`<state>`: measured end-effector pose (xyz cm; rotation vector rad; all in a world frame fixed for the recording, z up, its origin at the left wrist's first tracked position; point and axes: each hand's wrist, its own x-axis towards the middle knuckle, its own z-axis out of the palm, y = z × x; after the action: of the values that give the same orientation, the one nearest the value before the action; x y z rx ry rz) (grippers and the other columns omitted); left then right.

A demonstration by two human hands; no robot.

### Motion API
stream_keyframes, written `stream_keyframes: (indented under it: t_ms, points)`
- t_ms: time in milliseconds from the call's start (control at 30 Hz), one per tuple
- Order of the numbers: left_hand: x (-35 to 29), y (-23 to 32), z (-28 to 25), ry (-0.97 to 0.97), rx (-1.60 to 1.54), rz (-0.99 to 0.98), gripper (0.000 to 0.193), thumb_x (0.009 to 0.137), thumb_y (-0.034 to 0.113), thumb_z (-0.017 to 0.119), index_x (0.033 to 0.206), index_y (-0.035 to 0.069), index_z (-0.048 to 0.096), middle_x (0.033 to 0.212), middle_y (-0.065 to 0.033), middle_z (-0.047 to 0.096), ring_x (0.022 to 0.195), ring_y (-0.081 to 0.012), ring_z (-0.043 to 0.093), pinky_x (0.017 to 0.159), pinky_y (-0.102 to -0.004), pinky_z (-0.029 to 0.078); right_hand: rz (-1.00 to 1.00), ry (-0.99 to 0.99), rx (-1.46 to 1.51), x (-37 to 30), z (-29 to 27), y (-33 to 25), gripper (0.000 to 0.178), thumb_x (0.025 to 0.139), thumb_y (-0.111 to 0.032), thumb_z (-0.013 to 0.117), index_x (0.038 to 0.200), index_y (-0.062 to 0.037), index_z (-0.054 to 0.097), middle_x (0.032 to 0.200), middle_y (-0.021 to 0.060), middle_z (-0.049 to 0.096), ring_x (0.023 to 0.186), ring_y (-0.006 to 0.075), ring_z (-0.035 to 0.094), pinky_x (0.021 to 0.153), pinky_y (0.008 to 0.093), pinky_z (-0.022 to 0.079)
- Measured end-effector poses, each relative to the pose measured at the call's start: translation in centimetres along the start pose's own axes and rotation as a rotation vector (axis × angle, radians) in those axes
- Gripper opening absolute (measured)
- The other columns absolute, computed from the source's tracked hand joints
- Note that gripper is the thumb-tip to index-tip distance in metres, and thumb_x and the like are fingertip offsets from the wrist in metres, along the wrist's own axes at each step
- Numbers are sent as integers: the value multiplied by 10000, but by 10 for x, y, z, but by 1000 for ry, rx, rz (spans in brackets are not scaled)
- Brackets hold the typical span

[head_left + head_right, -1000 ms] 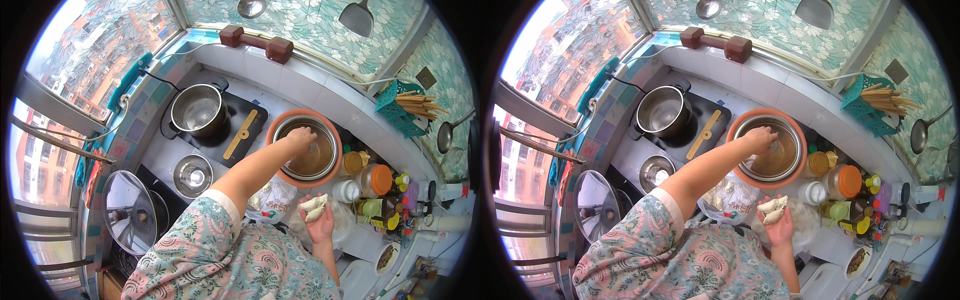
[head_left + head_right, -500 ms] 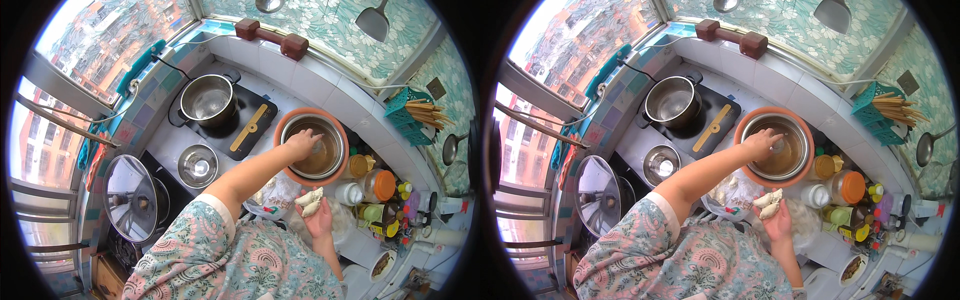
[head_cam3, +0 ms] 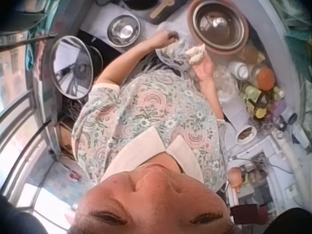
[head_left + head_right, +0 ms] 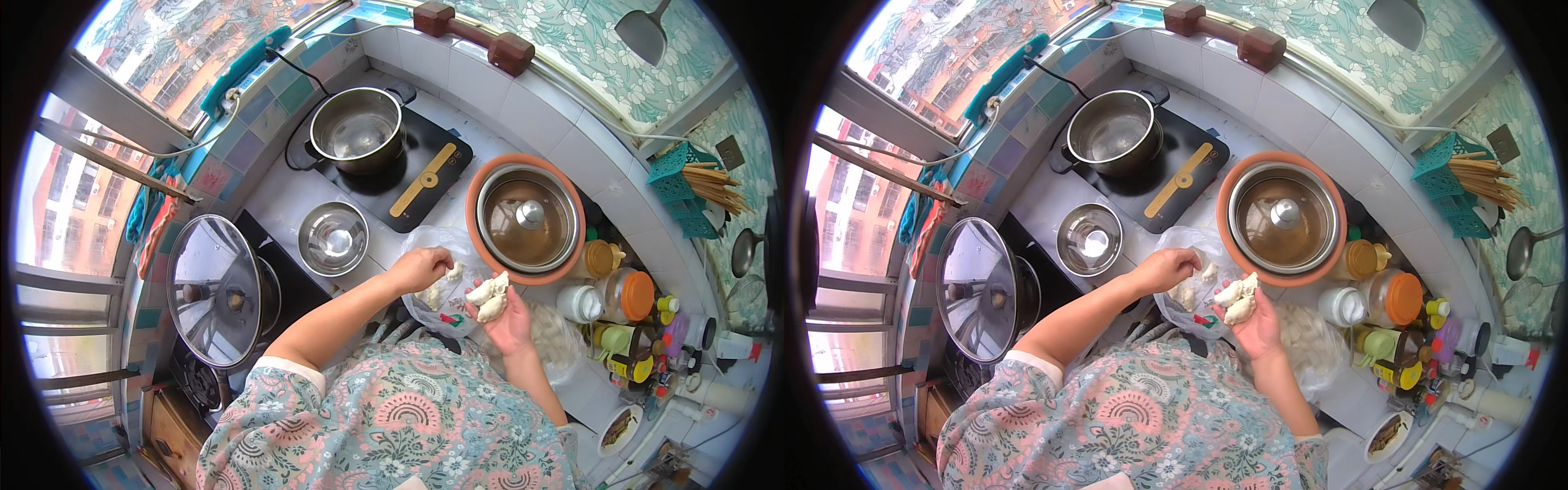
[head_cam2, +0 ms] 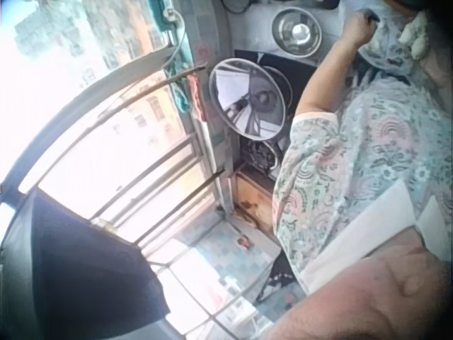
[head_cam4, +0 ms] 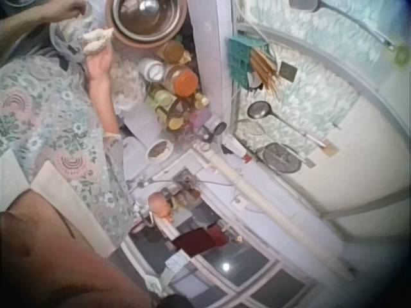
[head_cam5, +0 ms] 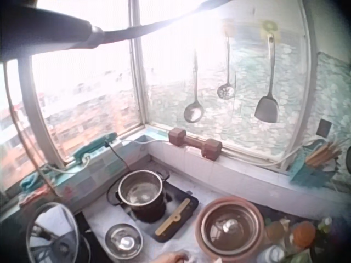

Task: The person prepares and cooks dumplings in a kitchen. They separate frozen dumplings from a plastic bag and place them into a pot of boiling water on an electric stove. The person uses a ladle to stir the contents and covers the pot with a lid. They also store the remaining dumplings in a refrigerator.

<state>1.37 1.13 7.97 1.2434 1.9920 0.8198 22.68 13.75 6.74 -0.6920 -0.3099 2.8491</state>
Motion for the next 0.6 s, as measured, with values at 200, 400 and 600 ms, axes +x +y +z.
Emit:
stream_keyframes:
  t_ms: [200,400,600]
  points:
    - [-22,2,34,82,-335,-71,285,899,173,561,1146,32,573,1070,-156,592,985,-263,601,871,-359,473,76,15,-23,19,10,11,395,979,-307,437,1327,-124,405,1339,158,467,1234,304,466,1024,517,387]
    - [-34,7,36,-6,-478,-120,466,896,214,588,1310,52,449,1207,-198,488,1137,-306,520,967,-370,440,124,58,-90,33,18,28,419,985,-287,413,1361,-106,383,1344,115,471,1231,273,471,1019,478,392]
    - [-36,-7,41,-6,-320,-71,420,904,233,561,1292,91,484,1186,-180,503,1110,-311,544,924,-379,462,166,128,-143,42,19,34,417,990,-292,391,1365,-109,383,1350,94,462,1232,262,467,1009,473,395]
